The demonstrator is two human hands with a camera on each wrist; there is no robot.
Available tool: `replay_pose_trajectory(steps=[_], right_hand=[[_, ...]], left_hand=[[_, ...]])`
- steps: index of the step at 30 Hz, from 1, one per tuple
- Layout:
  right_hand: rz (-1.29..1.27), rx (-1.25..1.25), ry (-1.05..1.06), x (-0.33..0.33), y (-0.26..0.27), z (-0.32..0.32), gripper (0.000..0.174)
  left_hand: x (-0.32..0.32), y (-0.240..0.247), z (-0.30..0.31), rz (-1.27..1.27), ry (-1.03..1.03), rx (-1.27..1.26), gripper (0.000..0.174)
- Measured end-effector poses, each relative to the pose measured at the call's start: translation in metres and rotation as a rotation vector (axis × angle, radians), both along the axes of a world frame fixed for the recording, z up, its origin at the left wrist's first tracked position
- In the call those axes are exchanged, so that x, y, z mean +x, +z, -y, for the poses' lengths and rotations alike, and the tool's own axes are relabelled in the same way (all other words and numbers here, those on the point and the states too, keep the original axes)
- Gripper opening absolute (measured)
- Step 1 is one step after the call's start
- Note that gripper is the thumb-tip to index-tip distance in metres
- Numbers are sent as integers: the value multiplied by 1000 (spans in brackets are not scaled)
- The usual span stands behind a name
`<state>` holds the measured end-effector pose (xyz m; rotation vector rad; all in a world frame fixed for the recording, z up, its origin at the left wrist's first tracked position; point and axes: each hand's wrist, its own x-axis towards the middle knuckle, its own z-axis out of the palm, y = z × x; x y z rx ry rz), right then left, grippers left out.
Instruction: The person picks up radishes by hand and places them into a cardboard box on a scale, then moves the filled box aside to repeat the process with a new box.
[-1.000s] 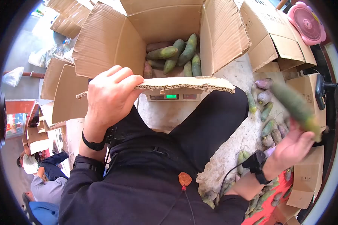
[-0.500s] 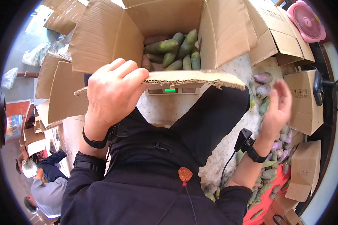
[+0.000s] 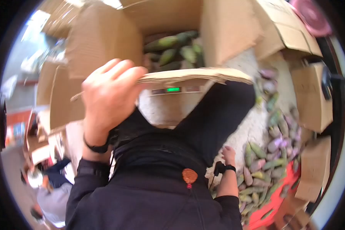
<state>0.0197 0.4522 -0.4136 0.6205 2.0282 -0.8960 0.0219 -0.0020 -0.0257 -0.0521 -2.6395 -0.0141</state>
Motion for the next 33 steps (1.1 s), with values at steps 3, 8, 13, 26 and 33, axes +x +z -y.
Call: replay_pose_trajectory(steps=[3,8,13,26,33], right_hand=[[-43,-23,5,31,-8,3,33],[-87,-102,-177,44,-3,17,30],[-28,-65,-319,57,-9,-1,30],[-44,530,-274,197,-21,-146,29],[172,821,-330,229,45,-150,29]], left_hand=[[4,10,-9,105,53,55,11],[3,3,-15,88,6,124,8],[5,-4,-9,97,29,60,11],[12,-11,14,134,79,-3,21],[10,-13,15,135,103,38,22]])
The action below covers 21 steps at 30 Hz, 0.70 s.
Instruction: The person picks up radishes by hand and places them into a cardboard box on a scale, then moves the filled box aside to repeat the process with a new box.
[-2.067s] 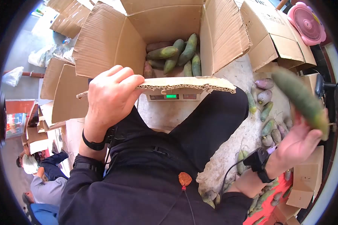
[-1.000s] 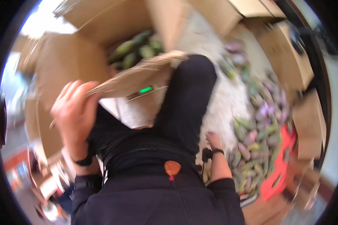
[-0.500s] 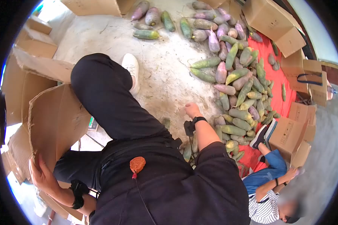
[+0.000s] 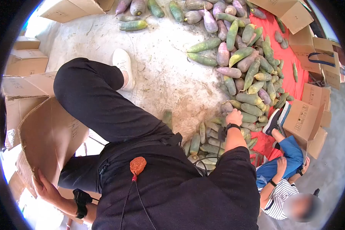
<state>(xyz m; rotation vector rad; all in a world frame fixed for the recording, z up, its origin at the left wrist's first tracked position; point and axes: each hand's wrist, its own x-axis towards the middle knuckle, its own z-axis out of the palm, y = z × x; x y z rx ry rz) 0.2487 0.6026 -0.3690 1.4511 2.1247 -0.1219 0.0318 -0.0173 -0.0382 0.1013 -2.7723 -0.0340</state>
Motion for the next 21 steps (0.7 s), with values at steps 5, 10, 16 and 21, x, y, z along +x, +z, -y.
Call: replay_pose_trajectory(steps=[5,10,16,21], right_hand=[[230,-64,509,10,-3,9,37],[350,-163,630,6,-11,9,46],[217,-210,560,25,-42,7,53],[135,-332,440,11,-32,43,53]], left_hand=[[-2,-5,1,0,6,82,19],[0,5,-12,120,115,69,21],[-8,8,-35,-7,57,104,9],[-11,11,-35,-90,-58,12,8]])
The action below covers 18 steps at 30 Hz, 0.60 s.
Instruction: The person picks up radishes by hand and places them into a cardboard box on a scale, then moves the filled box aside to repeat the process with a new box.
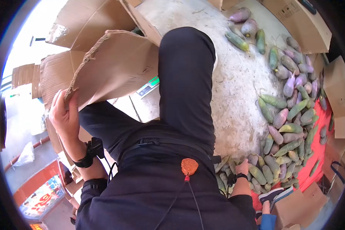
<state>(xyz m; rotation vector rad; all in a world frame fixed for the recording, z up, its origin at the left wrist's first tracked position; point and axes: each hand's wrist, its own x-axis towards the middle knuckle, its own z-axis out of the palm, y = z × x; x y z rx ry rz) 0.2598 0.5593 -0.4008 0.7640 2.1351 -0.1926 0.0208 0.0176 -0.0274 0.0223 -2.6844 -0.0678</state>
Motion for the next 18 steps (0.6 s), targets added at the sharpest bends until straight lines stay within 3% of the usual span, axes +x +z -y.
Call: replay_pose_trajectory(steps=[3,5,9,11,18], right_hand=[[25,-45,-2,-15,5,6,51],[-176,-107,80,-23,1,2,47],[-333,-158,98,-79,30,8,43],[-572,-265,101,-111,38,8,44],[-1202,-416,209,-267,160,66,42]], left_hand=[[-2,4,-4,-9,-11,-5,9],[-2,6,-4,43,6,35,9],[-1,5,0,40,17,6,9],[0,6,0,32,32,9,9],[1,3,7,-19,-40,-70,14]])
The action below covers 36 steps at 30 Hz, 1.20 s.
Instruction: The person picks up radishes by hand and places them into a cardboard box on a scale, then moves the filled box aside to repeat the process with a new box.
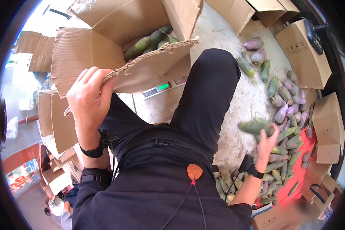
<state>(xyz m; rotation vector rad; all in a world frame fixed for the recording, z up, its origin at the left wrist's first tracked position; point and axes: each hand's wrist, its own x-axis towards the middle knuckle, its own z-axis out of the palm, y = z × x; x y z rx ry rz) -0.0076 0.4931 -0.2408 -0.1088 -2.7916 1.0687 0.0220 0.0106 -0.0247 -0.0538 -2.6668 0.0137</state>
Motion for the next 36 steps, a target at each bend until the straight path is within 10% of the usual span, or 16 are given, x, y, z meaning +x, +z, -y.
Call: replay_pose_trajectory(steps=[10,12,13,15,17,21,25,30,36], right_hand=[[-719,-623,244,-116,243,126,29],[-765,-843,552,-127,266,161,24],[-778,-782,892,-137,286,190,38],[-820,-847,718,-126,289,237,56],[-1333,179,599,-165,269,228,34],[-915,-363,765,-150,226,316,37],[-914,-58,1003,-137,217,310,37],[-564,-535,595,-138,175,236,27],[-133,-2,297,-112,21,95,28]], left_hand=[[2,2,2,37,25,1,11],[3,4,3,77,37,16,12],[3,3,3,72,36,8,13],[3,3,2,72,34,0,13],[2,4,2,76,57,-5,14],[2,5,1,75,55,-4,14],[1,6,0,74,38,24,13],[-2,2,2,25,22,0,15],[-1,4,-2,52,43,36,14]])
